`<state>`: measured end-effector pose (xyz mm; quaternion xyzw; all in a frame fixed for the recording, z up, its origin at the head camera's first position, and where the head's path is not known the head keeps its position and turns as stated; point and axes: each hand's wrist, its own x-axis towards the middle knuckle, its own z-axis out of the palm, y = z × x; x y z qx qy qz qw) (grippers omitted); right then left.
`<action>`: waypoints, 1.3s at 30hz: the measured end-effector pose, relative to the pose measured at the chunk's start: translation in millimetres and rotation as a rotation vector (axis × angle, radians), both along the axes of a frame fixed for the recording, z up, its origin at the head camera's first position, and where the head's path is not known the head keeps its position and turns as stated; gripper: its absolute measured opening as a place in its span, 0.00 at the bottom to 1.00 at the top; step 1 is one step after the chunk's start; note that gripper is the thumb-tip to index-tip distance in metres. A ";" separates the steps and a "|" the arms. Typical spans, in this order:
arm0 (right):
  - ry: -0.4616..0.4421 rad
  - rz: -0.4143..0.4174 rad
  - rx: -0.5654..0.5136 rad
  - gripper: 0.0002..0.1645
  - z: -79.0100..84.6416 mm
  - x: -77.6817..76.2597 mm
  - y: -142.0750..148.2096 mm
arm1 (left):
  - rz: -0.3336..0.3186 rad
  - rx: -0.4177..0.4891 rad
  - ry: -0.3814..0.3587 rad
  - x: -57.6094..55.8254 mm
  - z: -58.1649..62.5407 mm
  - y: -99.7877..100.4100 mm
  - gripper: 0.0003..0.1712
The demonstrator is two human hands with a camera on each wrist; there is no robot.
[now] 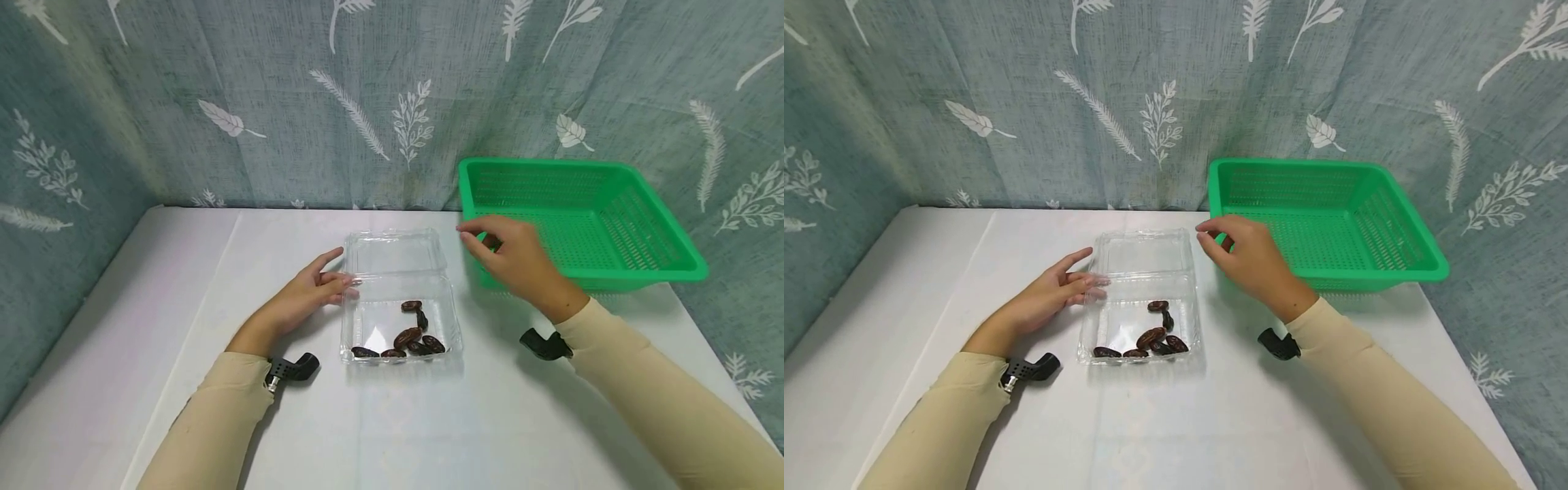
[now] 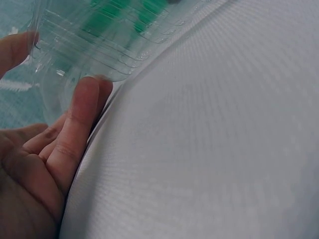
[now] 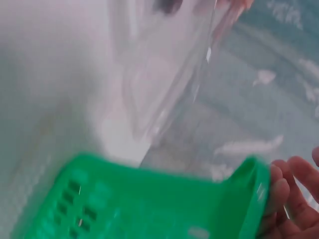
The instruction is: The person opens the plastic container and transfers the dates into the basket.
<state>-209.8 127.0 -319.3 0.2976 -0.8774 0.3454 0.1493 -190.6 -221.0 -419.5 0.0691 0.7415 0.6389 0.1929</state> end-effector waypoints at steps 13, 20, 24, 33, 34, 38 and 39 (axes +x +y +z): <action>-0.297 0.213 -0.059 0.09 -19.2 31.1 -55.8 | 0.005 0.003 0.005 -2.6 1.9 0.5 0.44; -0.428 0.297 -0.014 0.11 -33.7 40.4 -81.4 | -0.006 -0.008 -0.013 -1.8 0.4 -0.4 0.45; -0.432 0.356 -0.003 0.11 -42.5 42.8 -92.1 | -0.001 0.015 -0.002 -1.2 0.9 -0.8 0.45; -0.557 0.459 0.012 0.10 -57.4 45.3 -104.2 | -0.002 -0.024 -0.004 1.1 -0.3 -0.7 0.45; -0.567 0.470 0.026 0.10 -58.6 45.3 -105.3 | 0.000 -0.022 -0.006 1.2 -0.5 -0.9 0.45; -0.596 0.490 0.064 0.10 -60.9 46.0 -108.5 | -0.004 -0.010 0.002 -0.4 -0.6 -1.7 0.44; -0.601 0.489 0.071 0.09 -61.5 46.3 -109.0 | -0.003 -0.004 0.002 -0.7 -0.1 -1.6 0.44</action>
